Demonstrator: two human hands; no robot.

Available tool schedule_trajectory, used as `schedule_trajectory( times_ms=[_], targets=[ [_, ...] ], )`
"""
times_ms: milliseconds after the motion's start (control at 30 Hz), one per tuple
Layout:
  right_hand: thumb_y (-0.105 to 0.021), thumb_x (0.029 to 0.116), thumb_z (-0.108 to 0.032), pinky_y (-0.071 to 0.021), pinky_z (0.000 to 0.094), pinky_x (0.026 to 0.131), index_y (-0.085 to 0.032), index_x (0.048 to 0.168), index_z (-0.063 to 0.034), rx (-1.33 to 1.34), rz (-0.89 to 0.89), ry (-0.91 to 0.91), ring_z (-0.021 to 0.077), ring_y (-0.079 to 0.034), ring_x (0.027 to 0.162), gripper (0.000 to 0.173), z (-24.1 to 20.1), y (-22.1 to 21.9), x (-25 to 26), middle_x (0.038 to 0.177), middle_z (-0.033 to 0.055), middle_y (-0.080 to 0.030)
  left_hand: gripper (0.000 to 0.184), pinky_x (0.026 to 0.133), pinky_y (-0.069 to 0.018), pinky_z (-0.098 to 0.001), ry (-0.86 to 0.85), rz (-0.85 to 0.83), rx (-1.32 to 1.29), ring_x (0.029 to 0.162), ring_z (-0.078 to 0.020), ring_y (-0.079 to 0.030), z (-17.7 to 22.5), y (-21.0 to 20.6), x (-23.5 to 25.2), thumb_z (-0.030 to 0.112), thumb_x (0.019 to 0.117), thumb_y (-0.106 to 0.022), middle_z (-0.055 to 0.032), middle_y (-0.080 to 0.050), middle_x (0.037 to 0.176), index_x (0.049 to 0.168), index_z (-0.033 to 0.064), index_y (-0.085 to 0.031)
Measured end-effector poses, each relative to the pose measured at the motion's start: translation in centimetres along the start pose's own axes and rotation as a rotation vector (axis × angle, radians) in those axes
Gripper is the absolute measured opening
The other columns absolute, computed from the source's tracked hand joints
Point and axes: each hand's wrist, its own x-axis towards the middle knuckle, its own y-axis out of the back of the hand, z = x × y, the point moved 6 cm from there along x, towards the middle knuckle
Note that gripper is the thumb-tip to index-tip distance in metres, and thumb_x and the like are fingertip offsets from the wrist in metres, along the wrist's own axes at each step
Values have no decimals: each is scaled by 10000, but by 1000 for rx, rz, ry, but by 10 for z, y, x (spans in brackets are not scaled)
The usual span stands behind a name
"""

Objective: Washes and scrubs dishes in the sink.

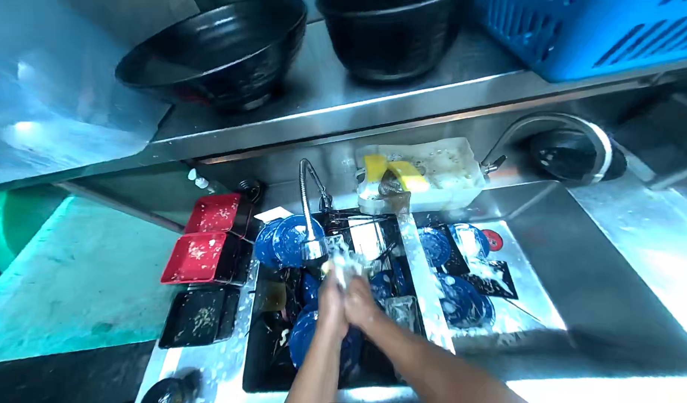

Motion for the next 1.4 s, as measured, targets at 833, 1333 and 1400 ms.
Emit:
schedule_trajectory(
  times_ms=[833,1333,1400],
  targets=[
    [-527,1055,-272,-476,325,569,-586,1159,-39,688,675,-1009,145,-527,662,262,228,116,-123,869,76,-565,1006,1135,-408,-552,-237,-691,1728,1412,-339,-440,-34,87,36,482,744,-843,-114,-454,1534,1583,198,-366],
    [-634,982,-397,-576,464,917,-593,1338,-49,230,419,-406,246,-699,993,499,65,57,-62,1100,137,-706,404,900,-554,-518,-243,15,736,999,-282,-691,52,48,71,292,930,-762,-163,-716,1077,1219,29,-658],
    [-580,1007,-417,-502,465,1083,-535,1435,-42,175,274,-266,253,-635,1219,571,27,27,-36,1307,152,-657,273,838,-557,-470,-269,94,519,920,-253,-678,49,43,55,221,997,-667,-163,-700,1002,1154,-3,-667]
  ],
)
